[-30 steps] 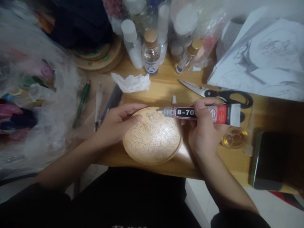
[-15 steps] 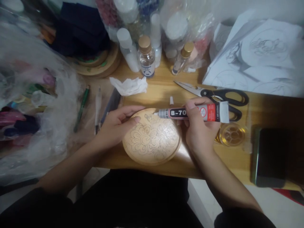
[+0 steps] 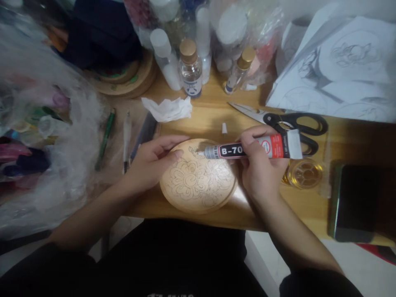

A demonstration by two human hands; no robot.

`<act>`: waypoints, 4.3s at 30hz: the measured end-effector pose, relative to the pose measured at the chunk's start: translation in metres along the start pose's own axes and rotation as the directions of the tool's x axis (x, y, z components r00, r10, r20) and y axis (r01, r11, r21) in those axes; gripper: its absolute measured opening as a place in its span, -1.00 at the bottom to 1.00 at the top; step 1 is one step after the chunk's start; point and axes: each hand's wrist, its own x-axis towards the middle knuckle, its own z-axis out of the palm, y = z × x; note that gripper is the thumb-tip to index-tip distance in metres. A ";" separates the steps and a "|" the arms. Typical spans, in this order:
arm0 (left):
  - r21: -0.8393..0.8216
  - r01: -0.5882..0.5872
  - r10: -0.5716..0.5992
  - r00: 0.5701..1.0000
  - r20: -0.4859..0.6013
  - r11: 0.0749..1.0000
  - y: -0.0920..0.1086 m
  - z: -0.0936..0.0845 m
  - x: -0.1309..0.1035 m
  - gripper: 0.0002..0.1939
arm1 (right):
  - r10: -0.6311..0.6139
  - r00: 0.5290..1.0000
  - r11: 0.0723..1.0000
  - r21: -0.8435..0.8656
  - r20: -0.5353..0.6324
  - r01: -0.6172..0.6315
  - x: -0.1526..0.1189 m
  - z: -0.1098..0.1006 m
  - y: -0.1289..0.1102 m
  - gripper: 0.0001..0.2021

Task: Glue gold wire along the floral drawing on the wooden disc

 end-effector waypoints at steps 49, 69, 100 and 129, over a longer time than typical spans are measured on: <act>0.038 -0.018 0.018 1.000 -0.014 0.999 -0.001 0.000 -0.001 -0.72 | -0.103 0.989 0.994 -0.028 0.107 0.107 -0.005 0.002 0.005 -0.81; 0.083 -0.016 0.017 1.000 -0.005 0.996 0.001 0.000 0.000 -0.71 | -0.097 0.988 0.988 -0.111 0.119 0.111 -0.004 -0.004 0.009 -0.79; 0.018 0.040 -0.040 0.999 -0.008 0.999 0.002 0.001 -0.001 -0.69 | -0.080 0.989 0.994 -0.089 -0.126 0.069 0.006 -0.001 0.000 -0.87; 0.025 0.018 -0.018 1.000 -0.005 1.000 0.001 0.000 -0.001 -0.70 | -0.185 0.979 0.967 -0.196 -0.090 0.165 0.002 0.000 0.002 -0.88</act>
